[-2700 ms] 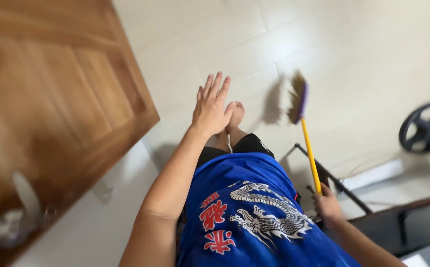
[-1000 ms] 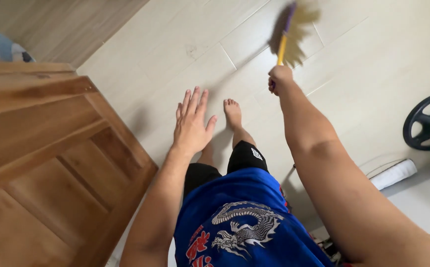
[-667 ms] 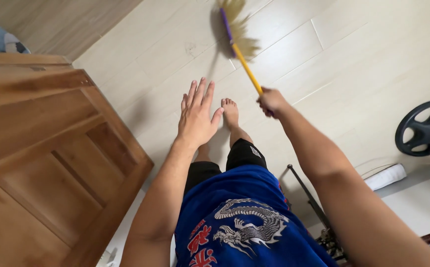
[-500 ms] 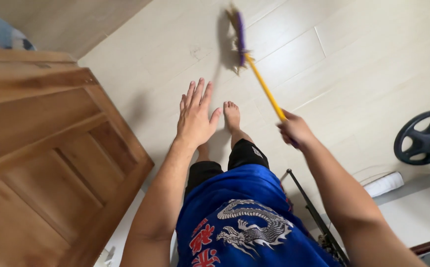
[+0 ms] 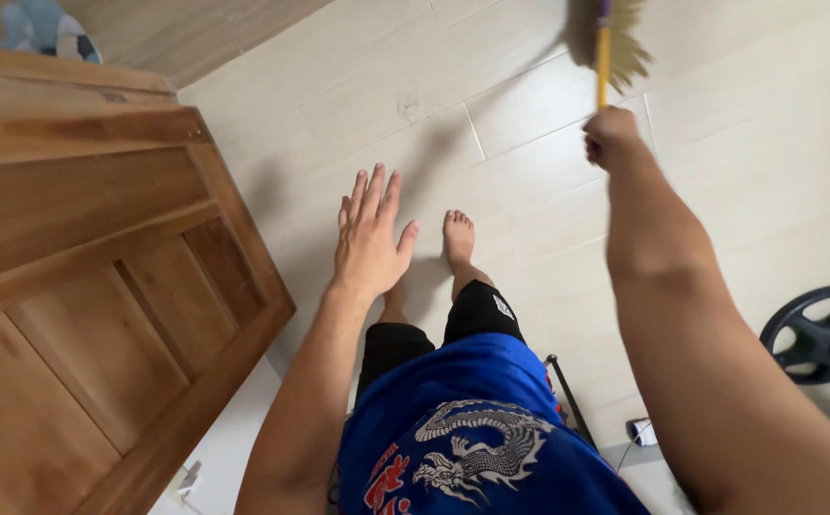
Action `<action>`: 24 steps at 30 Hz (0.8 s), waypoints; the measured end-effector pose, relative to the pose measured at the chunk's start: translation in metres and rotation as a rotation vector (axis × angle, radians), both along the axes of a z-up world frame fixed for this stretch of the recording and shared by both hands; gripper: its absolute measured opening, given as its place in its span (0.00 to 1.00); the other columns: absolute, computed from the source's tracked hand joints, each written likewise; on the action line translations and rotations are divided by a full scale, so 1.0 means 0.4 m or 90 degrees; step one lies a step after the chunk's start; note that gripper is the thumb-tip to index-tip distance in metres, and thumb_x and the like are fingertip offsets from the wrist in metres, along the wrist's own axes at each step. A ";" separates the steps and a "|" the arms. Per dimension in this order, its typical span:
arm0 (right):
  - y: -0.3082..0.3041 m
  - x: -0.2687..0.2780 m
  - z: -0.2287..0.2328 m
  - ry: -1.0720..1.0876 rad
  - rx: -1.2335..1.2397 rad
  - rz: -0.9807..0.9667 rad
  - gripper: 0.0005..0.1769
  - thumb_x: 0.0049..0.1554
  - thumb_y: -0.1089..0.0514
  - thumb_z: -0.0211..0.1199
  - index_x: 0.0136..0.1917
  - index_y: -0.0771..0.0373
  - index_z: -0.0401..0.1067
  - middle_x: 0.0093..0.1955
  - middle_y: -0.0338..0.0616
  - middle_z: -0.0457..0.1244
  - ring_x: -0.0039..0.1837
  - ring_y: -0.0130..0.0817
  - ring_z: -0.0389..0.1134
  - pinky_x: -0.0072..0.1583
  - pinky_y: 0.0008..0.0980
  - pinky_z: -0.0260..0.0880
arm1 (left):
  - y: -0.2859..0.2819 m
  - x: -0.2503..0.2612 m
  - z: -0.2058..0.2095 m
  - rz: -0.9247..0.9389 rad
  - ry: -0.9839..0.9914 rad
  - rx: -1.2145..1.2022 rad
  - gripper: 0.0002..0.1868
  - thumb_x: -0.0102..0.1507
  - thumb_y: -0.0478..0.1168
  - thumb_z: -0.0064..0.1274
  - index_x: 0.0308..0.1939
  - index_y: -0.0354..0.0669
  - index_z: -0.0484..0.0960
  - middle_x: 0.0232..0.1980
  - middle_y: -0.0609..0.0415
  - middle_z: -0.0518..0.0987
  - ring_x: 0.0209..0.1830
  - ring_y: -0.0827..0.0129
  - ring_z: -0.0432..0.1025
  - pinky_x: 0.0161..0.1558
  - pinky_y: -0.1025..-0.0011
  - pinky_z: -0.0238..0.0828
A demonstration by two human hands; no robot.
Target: The person sweeps the tiled floor of a room using a broom. They move a standing fan to access the area underneath and continue sweeping around furniture and a desk.
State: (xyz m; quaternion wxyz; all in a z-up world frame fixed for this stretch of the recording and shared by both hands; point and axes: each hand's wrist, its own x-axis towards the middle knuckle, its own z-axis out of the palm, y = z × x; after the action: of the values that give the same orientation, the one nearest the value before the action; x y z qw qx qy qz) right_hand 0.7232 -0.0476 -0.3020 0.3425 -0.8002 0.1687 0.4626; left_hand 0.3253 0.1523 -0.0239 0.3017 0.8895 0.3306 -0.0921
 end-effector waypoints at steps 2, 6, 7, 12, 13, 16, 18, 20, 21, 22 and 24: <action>0.108 -0.034 -0.068 0.017 -0.015 0.104 0.03 0.58 0.68 0.53 0.42 0.65 0.65 0.28 0.44 0.55 0.26 0.33 0.55 0.27 0.39 0.56 | 0.007 -0.005 0.006 0.014 -0.001 0.003 0.39 0.66 0.48 0.54 0.78 0.41 0.57 0.82 0.40 0.52 0.82 0.43 0.44 0.76 0.41 0.41; 0.189 -0.190 -0.036 -0.003 -0.077 0.500 0.12 0.62 0.63 0.48 0.53 0.73 0.67 0.30 0.54 0.61 0.26 0.41 0.62 0.28 0.43 0.63 | 0.022 -0.019 0.019 0.025 -0.017 0.001 0.39 0.66 0.48 0.54 0.78 0.42 0.58 0.82 0.41 0.53 0.82 0.44 0.45 0.76 0.41 0.42; 0.191 -0.250 0.014 -0.001 -0.090 0.542 0.16 0.62 0.62 0.47 0.59 0.72 0.67 0.30 0.54 0.63 0.26 0.41 0.63 0.29 0.42 0.65 | 0.028 -0.024 0.024 0.023 -0.021 0.000 0.39 0.66 0.49 0.54 0.78 0.42 0.58 0.82 0.41 0.53 0.82 0.44 0.45 0.76 0.41 0.42; 0.154 -0.491 0.266 0.084 -0.090 0.490 0.38 0.57 0.63 0.50 0.81 0.54 0.54 0.31 0.51 0.62 0.26 0.36 0.58 0.28 0.38 0.61 | 0.062 -0.066 0.038 0.008 -0.042 -0.005 0.39 0.66 0.49 0.54 0.78 0.43 0.58 0.81 0.41 0.53 0.82 0.44 0.45 0.75 0.41 0.42; 0.138 -0.510 0.310 0.108 -0.069 0.454 0.39 0.55 0.64 0.52 0.80 0.53 0.56 0.30 0.47 0.60 0.25 0.34 0.56 0.28 0.37 0.59 | 0.077 -0.076 0.038 0.002 -0.053 -0.002 0.39 0.66 0.49 0.54 0.78 0.43 0.58 0.81 0.41 0.53 0.82 0.44 0.45 0.75 0.41 0.42; 0.026 -0.587 0.446 0.100 -0.004 0.382 0.39 0.54 0.65 0.53 0.79 0.61 0.60 0.25 0.44 0.56 0.23 0.33 0.52 0.27 0.36 0.53 | 0.116 -0.132 0.044 -0.023 -0.077 -0.002 0.39 0.66 0.49 0.54 0.78 0.42 0.58 0.82 0.41 0.53 0.82 0.43 0.45 0.75 0.40 0.44; -0.075 -0.639 0.536 0.059 -0.039 0.362 0.38 0.55 0.63 0.55 0.79 0.61 0.58 0.23 0.41 0.56 0.23 0.32 0.53 0.27 0.35 0.55 | 0.149 -0.170 0.047 -0.043 -0.085 -0.004 0.39 0.66 0.50 0.55 0.78 0.42 0.58 0.81 0.40 0.54 0.82 0.43 0.46 0.75 0.39 0.44; -0.184 -0.702 0.621 0.088 -0.045 0.226 0.41 0.54 0.64 0.57 0.80 0.55 0.57 0.28 0.41 0.57 0.24 0.28 0.52 0.27 0.31 0.52 | 0.189 -0.207 0.051 -0.065 -0.095 0.001 0.39 0.66 0.49 0.55 0.78 0.41 0.58 0.81 0.40 0.53 0.82 0.42 0.46 0.74 0.39 0.44; -0.234 -0.742 0.658 0.090 -0.054 0.178 0.41 0.54 0.66 0.57 0.81 0.54 0.56 0.29 0.42 0.57 0.24 0.28 0.51 0.27 0.31 0.52 | 0.203 -0.230 0.054 -0.074 -0.099 0.002 0.39 0.66 0.49 0.55 0.78 0.40 0.58 0.81 0.39 0.53 0.82 0.42 0.46 0.74 0.38 0.44; -0.275 -0.777 0.686 0.089 -0.063 0.133 0.42 0.55 0.67 0.57 0.81 0.53 0.56 0.29 0.43 0.57 0.25 0.28 0.51 0.27 0.31 0.51 | 0.216 -0.250 0.055 -0.081 -0.102 0.005 0.39 0.66 0.49 0.55 0.78 0.40 0.58 0.81 0.39 0.53 0.82 0.42 0.46 0.74 0.38 0.45; -0.345 -0.858 0.723 0.115 -0.090 0.011 0.43 0.57 0.70 0.53 0.83 0.51 0.50 0.28 0.42 0.52 0.25 0.30 0.48 0.27 0.32 0.48 | 0.239 -0.290 0.058 -0.093 -0.105 0.012 0.39 0.66 0.49 0.55 0.78 0.40 0.58 0.81 0.39 0.53 0.82 0.43 0.46 0.74 0.38 0.45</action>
State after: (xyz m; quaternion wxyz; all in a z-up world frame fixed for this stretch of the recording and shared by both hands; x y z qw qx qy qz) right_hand 0.3800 -0.1856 -0.0126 0.2647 -0.7788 0.2237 0.5228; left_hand 0.2091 0.2479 -0.0005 0.3122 0.9185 0.2399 -0.0375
